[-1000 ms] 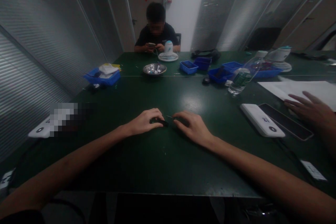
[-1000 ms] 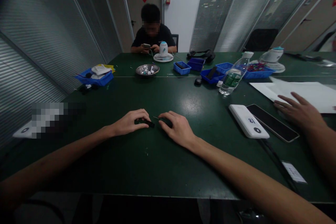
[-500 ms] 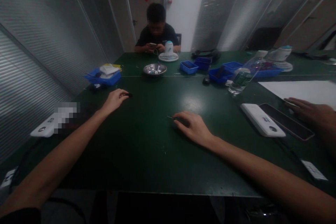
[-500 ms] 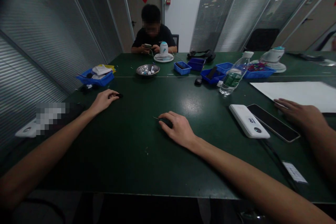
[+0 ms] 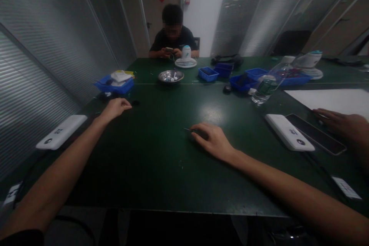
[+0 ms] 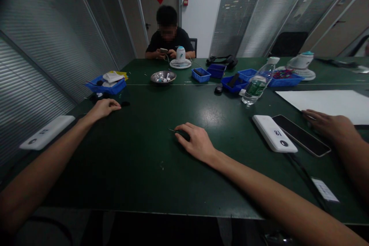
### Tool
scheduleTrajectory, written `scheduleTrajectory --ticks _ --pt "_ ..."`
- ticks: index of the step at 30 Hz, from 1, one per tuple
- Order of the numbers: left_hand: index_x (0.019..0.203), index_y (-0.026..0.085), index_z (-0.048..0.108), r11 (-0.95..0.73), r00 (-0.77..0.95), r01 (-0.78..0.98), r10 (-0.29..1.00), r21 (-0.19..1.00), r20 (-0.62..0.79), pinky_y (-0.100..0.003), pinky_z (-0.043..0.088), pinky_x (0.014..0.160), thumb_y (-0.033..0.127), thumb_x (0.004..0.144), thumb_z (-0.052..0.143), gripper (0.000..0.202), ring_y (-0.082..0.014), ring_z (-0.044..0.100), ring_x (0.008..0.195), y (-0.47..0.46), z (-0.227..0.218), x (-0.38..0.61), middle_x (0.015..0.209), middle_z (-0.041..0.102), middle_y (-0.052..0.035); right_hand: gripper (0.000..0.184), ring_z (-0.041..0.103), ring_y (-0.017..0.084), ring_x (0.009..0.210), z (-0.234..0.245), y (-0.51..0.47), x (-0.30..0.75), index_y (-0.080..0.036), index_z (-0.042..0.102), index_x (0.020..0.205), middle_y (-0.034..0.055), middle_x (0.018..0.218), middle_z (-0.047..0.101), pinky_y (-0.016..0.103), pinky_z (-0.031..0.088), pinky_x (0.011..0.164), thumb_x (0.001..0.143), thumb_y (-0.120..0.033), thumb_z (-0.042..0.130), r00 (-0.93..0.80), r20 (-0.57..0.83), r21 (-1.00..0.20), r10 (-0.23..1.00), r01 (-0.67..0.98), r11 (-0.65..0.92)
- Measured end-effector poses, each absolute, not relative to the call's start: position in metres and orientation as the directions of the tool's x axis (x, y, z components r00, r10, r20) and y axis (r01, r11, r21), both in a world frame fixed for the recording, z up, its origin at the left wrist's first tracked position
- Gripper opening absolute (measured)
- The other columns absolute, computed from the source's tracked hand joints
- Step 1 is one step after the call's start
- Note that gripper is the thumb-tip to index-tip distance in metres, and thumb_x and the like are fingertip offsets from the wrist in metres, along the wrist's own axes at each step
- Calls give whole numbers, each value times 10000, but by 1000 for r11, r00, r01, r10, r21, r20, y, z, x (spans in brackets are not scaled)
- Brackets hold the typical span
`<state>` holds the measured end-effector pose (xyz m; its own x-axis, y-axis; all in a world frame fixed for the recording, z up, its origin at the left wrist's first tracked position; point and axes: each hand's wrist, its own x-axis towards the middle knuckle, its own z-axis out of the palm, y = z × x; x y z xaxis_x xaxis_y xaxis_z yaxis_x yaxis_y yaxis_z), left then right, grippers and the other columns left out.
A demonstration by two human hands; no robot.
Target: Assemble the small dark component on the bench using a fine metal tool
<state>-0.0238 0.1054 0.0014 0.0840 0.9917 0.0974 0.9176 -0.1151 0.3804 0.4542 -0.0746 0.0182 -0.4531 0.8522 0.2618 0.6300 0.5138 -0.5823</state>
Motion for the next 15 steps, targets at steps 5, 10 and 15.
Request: scheduleTrajectory --ticks 5,10,15 --pt "853 196 694 -189 131 925 973 329 193 -367 497 777 412 849 682 216 -281 666 879 98 3 -18 941 706 -110 292 639 170 821 19 -75 454 -216 668 1226 64 1097 687 316 507 711 1031 -387 534 -458 257 -578 851 633 515" --pt "962 200 657 -213 92 906 942 365 322 -338 490 741 416 914 601 228 -242 662 811 91 4 -8 892 706 -77 290 626 152 769 14 -73 455 -219 666 1226 57 1080 688 310 492 696 1028 -391 543 -464 264 -571 846 632 525" --pt "963 188 707 -189 -5 830 939 524 345 -312 523 720 375 856 659 220 -223 695 785 89 6 5 861 739 -63 278 626 155 793 12 -71 455 -219 669 1221 57 1075 689 311 493 716 1026 -377 548 -468 284 -564 837 624 541"
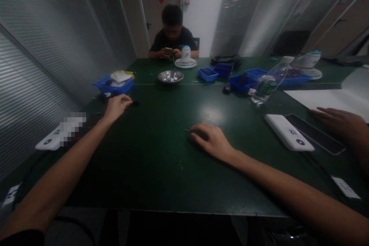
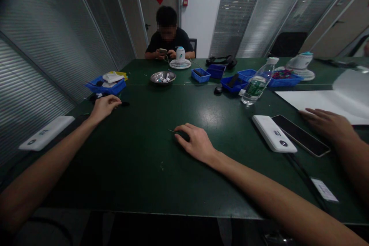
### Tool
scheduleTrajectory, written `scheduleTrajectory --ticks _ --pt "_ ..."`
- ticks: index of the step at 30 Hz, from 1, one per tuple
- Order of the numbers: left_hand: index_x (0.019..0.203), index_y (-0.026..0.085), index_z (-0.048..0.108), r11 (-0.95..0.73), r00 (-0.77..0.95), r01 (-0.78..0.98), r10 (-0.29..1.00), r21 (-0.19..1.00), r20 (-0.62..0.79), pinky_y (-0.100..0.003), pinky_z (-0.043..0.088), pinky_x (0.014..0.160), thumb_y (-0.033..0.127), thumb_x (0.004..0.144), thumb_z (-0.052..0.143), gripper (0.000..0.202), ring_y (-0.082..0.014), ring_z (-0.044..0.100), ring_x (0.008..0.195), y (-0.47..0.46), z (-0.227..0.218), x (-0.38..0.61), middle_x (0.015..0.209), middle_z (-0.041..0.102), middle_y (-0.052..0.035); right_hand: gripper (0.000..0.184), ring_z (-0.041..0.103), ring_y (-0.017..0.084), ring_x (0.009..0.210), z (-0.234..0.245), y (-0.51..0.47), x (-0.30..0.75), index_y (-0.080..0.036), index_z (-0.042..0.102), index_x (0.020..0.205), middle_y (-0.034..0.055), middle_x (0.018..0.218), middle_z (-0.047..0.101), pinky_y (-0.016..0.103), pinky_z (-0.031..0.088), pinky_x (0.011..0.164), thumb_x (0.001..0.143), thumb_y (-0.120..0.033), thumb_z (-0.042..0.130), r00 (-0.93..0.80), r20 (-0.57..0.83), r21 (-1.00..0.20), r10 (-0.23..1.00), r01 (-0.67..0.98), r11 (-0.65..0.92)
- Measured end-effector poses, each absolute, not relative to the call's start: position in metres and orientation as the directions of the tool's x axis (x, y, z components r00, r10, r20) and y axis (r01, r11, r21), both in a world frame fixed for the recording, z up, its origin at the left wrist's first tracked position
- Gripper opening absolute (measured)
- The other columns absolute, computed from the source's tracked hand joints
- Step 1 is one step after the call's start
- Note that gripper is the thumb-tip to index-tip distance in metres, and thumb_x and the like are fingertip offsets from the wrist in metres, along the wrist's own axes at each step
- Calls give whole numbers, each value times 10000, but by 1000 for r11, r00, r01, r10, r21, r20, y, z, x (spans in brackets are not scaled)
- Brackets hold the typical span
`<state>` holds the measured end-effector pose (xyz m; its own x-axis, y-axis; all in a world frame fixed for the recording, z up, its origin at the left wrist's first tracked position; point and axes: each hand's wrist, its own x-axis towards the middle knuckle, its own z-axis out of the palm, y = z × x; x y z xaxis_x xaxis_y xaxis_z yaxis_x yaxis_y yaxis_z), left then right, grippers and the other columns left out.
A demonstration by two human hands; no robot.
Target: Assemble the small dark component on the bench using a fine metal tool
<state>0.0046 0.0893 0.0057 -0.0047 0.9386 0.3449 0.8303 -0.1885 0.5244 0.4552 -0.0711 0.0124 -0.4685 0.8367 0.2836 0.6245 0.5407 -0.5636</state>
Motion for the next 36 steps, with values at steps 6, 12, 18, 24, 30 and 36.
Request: scheduleTrajectory --ticks 6,12,18,24,30,36 --pt "1095 141 735 -200 -53 738 935 644 351 -341 573 787 278 843 656 297 -232 728 842 90 4 19 974 768 -110 286 623 155 789 13 -72 456 -227 661 1236 58 1086 684 307 492 700 1033 -387 540 -471 269 -569 840 626 533" --pt "1063 187 785 -214 -81 794 890 569 448 -375 551 893 334 849 707 271 -252 713 943 95 -4 22 1062 772 -97 283 622 148 779 13 -72 456 -227 661 1241 53 1093 683 301 488 696 1030 -378 547 -475 267 -570 838 624 535" --pt "1082 222 794 -128 -106 797 932 590 346 -383 534 925 367 835 724 295 -268 710 988 107 -15 12 1068 779 -75 280 621 156 779 16 -73 454 -225 669 1225 56 1070 687 309 486 700 1032 -381 540 -469 267 -567 842 629 531" --pt "1070 210 793 -124 -70 754 961 645 267 -379 532 950 372 801 740 318 -265 720 1013 114 -19 3 1093 782 -81 285 628 161 798 16 -73 454 -219 672 1222 57 1072 687 311 484 703 1027 -381 543 -473 271 -567 838 625 537" --pt "1061 215 798 -94 -71 744 973 661 219 -386 520 980 367 788 746 316 -271 714 1044 114 -16 2 1111 779 -87 288 623 152 779 14 -73 454 -226 668 1228 54 1089 687 304 483 690 1026 -391 546 -471 260 -569 843 631 528" --pt "1027 217 809 -32 -156 681 970 732 188 -367 536 933 391 738 789 338 -275 713 1034 112 -18 5 1080 784 -88 291 618 152 781 17 -74 454 -212 663 1231 59 1079 681 305 485 695 1031 -382 538 -477 253 -564 842 634 529"
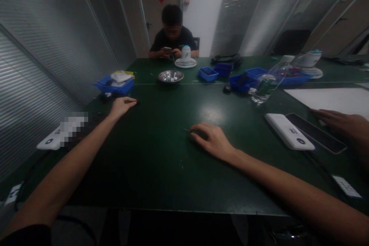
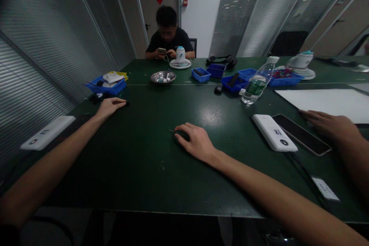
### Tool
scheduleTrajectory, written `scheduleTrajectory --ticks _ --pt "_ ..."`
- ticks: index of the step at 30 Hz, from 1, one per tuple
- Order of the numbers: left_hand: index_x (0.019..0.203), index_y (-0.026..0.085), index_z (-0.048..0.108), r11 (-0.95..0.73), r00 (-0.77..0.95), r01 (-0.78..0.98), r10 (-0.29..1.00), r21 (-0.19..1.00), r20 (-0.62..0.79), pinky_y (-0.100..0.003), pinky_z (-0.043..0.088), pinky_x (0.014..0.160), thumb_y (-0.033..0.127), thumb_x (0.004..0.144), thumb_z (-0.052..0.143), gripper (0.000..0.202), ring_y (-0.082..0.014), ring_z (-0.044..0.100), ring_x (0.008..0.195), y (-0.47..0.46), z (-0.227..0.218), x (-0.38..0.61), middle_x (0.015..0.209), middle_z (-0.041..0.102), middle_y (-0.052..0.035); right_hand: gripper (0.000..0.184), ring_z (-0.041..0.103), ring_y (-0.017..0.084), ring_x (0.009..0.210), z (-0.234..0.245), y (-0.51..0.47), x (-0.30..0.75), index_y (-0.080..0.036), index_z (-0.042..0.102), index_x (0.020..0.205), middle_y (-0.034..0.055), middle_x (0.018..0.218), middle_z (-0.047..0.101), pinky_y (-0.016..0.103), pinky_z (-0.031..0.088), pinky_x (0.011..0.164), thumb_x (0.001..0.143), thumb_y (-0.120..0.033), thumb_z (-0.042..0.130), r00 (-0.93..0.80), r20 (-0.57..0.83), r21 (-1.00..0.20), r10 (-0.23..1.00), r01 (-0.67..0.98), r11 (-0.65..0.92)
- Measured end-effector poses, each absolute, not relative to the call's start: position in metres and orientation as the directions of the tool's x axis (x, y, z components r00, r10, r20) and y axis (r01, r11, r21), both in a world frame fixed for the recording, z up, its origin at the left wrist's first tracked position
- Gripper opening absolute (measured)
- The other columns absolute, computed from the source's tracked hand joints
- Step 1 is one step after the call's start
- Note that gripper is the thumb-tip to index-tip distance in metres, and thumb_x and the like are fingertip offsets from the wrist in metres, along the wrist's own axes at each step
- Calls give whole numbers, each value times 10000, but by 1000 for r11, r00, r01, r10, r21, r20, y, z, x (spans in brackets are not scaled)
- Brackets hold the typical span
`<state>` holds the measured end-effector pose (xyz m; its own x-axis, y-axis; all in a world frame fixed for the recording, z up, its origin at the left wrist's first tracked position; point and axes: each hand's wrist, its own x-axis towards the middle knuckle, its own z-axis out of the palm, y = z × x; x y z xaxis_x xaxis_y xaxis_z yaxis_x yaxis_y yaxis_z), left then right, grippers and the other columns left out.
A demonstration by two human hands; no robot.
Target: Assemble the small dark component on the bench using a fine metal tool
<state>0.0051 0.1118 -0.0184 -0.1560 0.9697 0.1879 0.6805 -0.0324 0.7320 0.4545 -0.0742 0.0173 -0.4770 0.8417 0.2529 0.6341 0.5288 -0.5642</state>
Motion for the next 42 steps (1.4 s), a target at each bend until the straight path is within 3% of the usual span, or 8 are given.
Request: scheduleTrajectory --ticks 5,10,15,19,24,35,42 --pt "1021 194 806 -24 -179 627 968 778 174 -366 541 919 370 707 812 359 -274 718 1009 113 -21 6 1043 788 -95 288 612 151 782 19 -75 454 -209 666 1229 62 1067 679 301 480 688 1033 -375 535 -479 248 -566 842 633 527" --pt "1028 192 801 -72 -138 667 966 742 218 -373 541 897 357 743 785 330 -264 721 974 108 -19 8 1039 789 -100 291 622 162 793 20 -76 454 -214 669 1226 66 1072 685 310 493 692 1027 -380 538 -477 243 -569 845 635 522" --pt "1115 232 786 -143 -58 852 931 505 361 -382 529 885 378 858 701 308 -272 702 912 94 -14 15 1036 776 -82 301 629 166 796 19 -75 454 -211 670 1224 75 1079 690 310 501 688 1032 -396 530 -481 246 -568 841 632 527" --pt "1221 204 726 -261 87 921 861 288 501 -429 490 985 333 896 664 355 -300 646 1046 84 -13 22 1172 719 -121 293 631 164 809 18 -74 454 -212 668 1225 62 1071 685 310 501 707 1030 -389 540 -479 262 -563 838 630 535" --pt "1174 187 730 -354 256 926 843 130 472 -451 463 1016 321 974 543 304 -324 589 1137 77 -12 29 1184 679 -144 298 634 159 799 17 -73 454 -212 667 1230 64 1090 686 305 497 690 1033 -392 533 -480 261 -571 837 623 535" --pt "1249 183 724 -306 279 952 876 7 394 -462 527 877 251 974 442 400 -338 600 1053 67 -7 39 1131 656 -161 287 645 171 854 18 -74 454 -226 669 1229 62 1114 690 310 505 724 1031 -384 535 -483 251 -567 839 629 532" --pt "1237 154 723 -311 268 950 858 28 438 -478 503 931 263 979 431 405 -345 579 1073 68 -9 40 1161 634 -174 289 640 160 800 18 -73 454 -229 670 1227 58 1098 694 311 499 708 1030 -391 534 -493 252 -561 833 627 540"
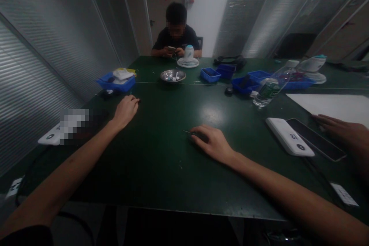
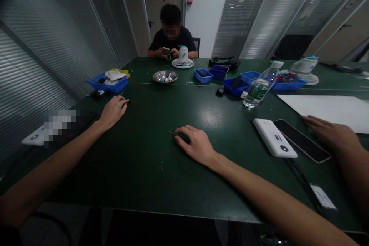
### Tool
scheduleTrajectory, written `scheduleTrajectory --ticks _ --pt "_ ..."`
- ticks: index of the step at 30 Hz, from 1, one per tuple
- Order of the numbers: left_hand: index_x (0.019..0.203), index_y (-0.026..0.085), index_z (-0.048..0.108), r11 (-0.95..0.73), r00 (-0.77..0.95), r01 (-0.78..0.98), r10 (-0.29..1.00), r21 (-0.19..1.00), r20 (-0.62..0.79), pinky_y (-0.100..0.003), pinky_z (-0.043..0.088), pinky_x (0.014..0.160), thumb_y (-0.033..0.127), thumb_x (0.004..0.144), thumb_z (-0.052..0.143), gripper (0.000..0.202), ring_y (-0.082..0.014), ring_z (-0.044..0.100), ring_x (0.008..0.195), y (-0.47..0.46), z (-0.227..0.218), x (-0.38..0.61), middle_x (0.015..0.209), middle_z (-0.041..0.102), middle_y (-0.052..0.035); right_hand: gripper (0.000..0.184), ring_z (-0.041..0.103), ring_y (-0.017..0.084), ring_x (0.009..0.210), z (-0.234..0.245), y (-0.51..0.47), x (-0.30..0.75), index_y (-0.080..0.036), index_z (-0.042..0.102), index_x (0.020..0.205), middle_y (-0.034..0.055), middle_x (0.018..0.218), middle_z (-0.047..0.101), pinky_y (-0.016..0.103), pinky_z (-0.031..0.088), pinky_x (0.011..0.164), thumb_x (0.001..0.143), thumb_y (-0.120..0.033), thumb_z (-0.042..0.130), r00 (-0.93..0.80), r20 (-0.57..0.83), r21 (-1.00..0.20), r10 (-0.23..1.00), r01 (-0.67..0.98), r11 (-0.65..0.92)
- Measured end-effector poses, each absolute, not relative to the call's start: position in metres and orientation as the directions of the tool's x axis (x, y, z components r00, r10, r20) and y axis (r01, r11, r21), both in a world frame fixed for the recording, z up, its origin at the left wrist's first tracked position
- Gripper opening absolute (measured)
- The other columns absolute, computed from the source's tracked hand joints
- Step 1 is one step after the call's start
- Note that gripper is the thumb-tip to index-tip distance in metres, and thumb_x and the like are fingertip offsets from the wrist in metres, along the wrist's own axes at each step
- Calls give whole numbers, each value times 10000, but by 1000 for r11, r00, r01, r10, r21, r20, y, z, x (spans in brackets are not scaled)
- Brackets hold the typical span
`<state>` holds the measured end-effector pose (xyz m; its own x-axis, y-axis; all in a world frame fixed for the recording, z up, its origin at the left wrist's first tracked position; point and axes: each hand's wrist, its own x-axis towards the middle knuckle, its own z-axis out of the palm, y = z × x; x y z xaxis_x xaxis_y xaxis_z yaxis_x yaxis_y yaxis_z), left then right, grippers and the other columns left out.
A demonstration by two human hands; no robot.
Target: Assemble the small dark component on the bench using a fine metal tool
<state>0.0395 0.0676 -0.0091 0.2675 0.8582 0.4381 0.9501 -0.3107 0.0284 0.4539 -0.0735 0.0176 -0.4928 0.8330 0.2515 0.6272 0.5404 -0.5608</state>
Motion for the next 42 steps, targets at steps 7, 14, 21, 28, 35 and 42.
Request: scheduleTrajectory --ticks 7,14,21,28,35,42 --pt "1233 155 704 -301 251 953 852 37 459 -480 456 1012 240 974 432 385 -343 573 1100 69 -9 40 1170 656 -175 293 641 161 809 18 -73 453 -223 670 1231 64 1105 694 310 500 710 1030 -386 531 -499 250 -567 830 619 544" --pt "1195 179 706 -298 218 949 855 101 471 -464 454 1024 218 966 427 363 -328 572 1114 70 -10 38 1188 659 -152 291 636 154 784 16 -72 454 -229 667 1232 61 1113 692 302 500 693 1028 -391 538 -496 250 -568 832 620 541" --pt "1149 161 705 -312 218 943 844 117 490 -460 458 1030 205 962 428 336 -330 563 1122 71 -11 37 1162 645 -162 280 637 154 797 15 -73 455 -233 666 1229 55 1109 689 307 501 705 1034 -386 536 -498 253 -566 829 619 545" --pt "1130 189 710 -300 173 938 840 173 515 -462 461 1023 203 955 444 319 -324 559 1129 72 -11 37 1171 627 -149 296 639 160 810 19 -75 455 -223 659 1244 62 1111 685 306 505 695 1035 -389 532 -500 242 -572 831 618 539" --pt "1143 187 697 -290 163 940 846 181 508 -446 455 1044 196 955 442 317 -314 558 1156 68 -8 40 1225 619 -138 290 638 156 805 15 -73 455 -228 666 1232 55 1102 688 310 506 713 1029 -393 542 -500 253 -566 828 618 546" --pt "1406 163 530 -185 41 941 894 285 446 -451 428 1084 243 914 539 499 -315 536 1242 76 -9 35 1351 597 -138 289 630 156 791 15 -75 455 -226 667 1230 54 1081 687 311 495 715 1034 -391 532 -502 267 -552 823 620 557"
